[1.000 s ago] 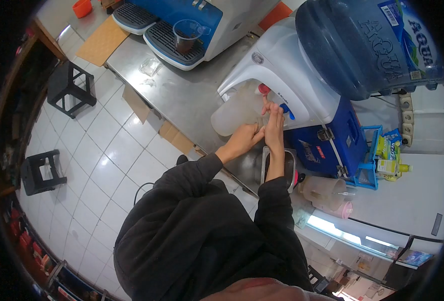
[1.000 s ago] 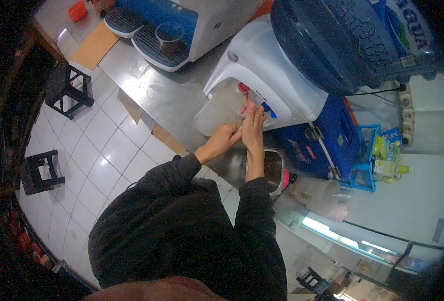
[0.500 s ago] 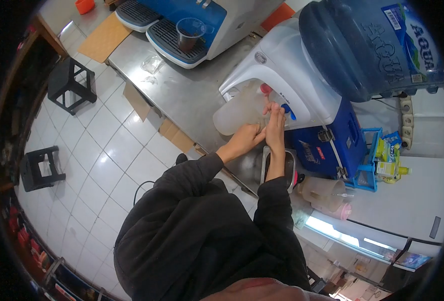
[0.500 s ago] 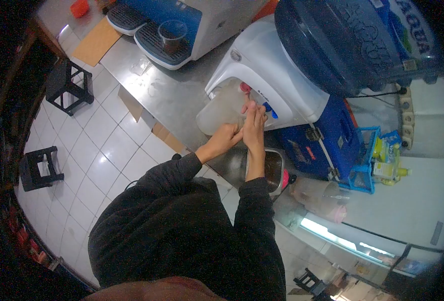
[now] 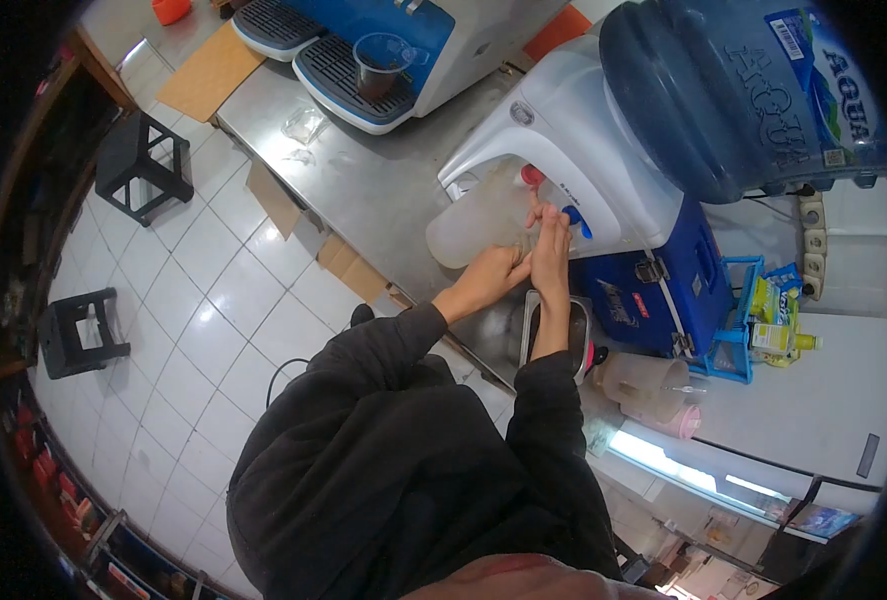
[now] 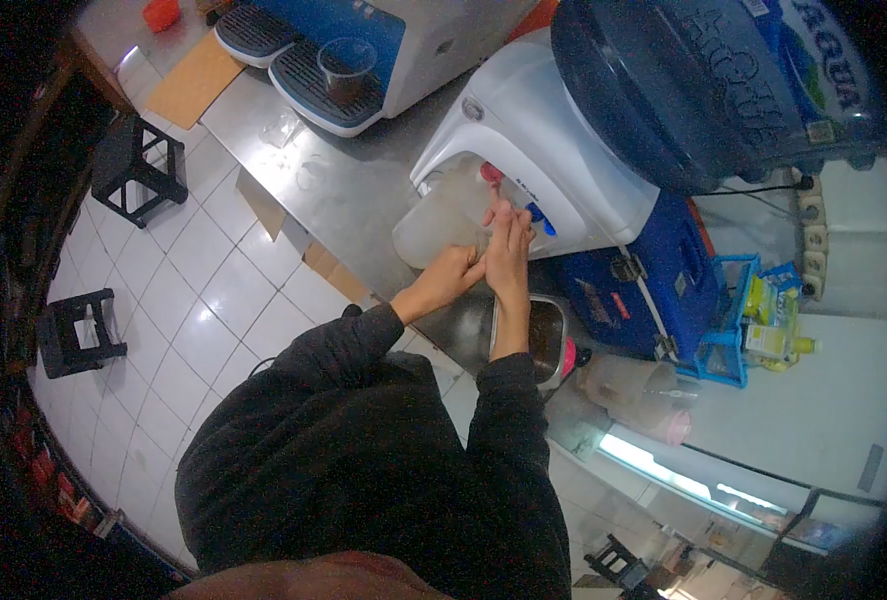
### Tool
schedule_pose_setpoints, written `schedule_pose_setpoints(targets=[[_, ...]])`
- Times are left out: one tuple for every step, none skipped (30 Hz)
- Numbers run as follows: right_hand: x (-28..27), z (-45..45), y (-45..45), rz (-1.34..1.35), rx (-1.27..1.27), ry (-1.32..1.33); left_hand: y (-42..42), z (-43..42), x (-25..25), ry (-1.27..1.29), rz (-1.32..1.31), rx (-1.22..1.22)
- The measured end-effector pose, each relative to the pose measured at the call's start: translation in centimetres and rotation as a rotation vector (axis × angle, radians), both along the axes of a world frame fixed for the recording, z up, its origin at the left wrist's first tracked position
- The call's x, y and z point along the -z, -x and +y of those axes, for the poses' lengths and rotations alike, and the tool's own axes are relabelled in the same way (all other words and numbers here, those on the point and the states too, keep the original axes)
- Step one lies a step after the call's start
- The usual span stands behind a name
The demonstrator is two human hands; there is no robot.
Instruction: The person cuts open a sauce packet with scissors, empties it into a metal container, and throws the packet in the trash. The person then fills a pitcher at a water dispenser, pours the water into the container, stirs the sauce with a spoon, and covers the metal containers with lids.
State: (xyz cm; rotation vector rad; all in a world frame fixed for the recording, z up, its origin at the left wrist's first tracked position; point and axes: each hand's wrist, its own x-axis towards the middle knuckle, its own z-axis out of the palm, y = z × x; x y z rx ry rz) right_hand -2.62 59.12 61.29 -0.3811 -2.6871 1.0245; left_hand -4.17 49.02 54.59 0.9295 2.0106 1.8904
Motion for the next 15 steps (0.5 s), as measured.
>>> schedule_pose_setpoints(targets=[[-0.12, -0.06, 0.00, 0.000, 0.001, -0.001, -0.03, -0.06, -0.21, -0.012, -0.009, -0.001], [-0.18, -0.11, 0.00, 0.000, 0.001, -0.003, -0.05, -0.02, -0.15, -0.006, -0.013, 0.001], [-0.19, -0.14, 0.00, -0.001, 0.004, -0.003, -0.04, 0.03, -0.03, 0.000, -0.018, 0.003], [-0.18, -0.18, 0.00, -0.001, 0.007, -0.004, -0.04, 0.07, 0.02, 0.006, -0.022, 0.004], [-0.18, -0.20, 0.01, -0.002, 0.009, -0.005, -0.04, 0.08, 0.01, 0.001, -0.020, 0.002], [-0.18, -0.19, 0.02, -0.006, 0.009, -0.008, -0.04, 0.08, -0.03, -0.003, -0.018, -0.001], [-0.19, -0.17, 0.04, -0.009, 0.008, -0.012, -0.04, 0.06, -0.08, -0.008, -0.016, -0.003], [-0.20, -0.17, 0.03, -0.013, 0.007, -0.016, -0.03, 0.03, -0.14, -0.008, -0.020, 0.000], [-0.24, -0.19, 0.03, -0.016, 0.007, -0.012, -0.02, -0.01, -0.22, -0.009, -0.024, 0.002], [-0.32, -0.21, 0.03, -0.020, 0.007, -0.008, -0.01, -0.03, -0.26, -0.011, -0.029, 0.005], [-0.38, -0.23, 0.05, -0.023, 0.007, -0.005, -0.01, -0.03, -0.28, -0.017, -0.027, 0.002], [-0.37, -0.22, 0.07, -0.024, 0.008, -0.008, 0.00, -0.03, -0.30, -0.023, -0.026, -0.001], [-0.33, -0.21, 0.09, -0.024, 0.010, -0.010, -0.01, -0.03, -0.31, -0.029, -0.025, -0.003], [-0.31, -0.21, 0.09, -0.025, 0.011, -0.012, 0.00, -0.04, -0.34, -0.025, -0.024, -0.004], [-0.36, -0.24, 0.09, -0.030, 0.019, -0.004, 0.00, -0.05, -0.37, -0.021, -0.023, -0.004]])
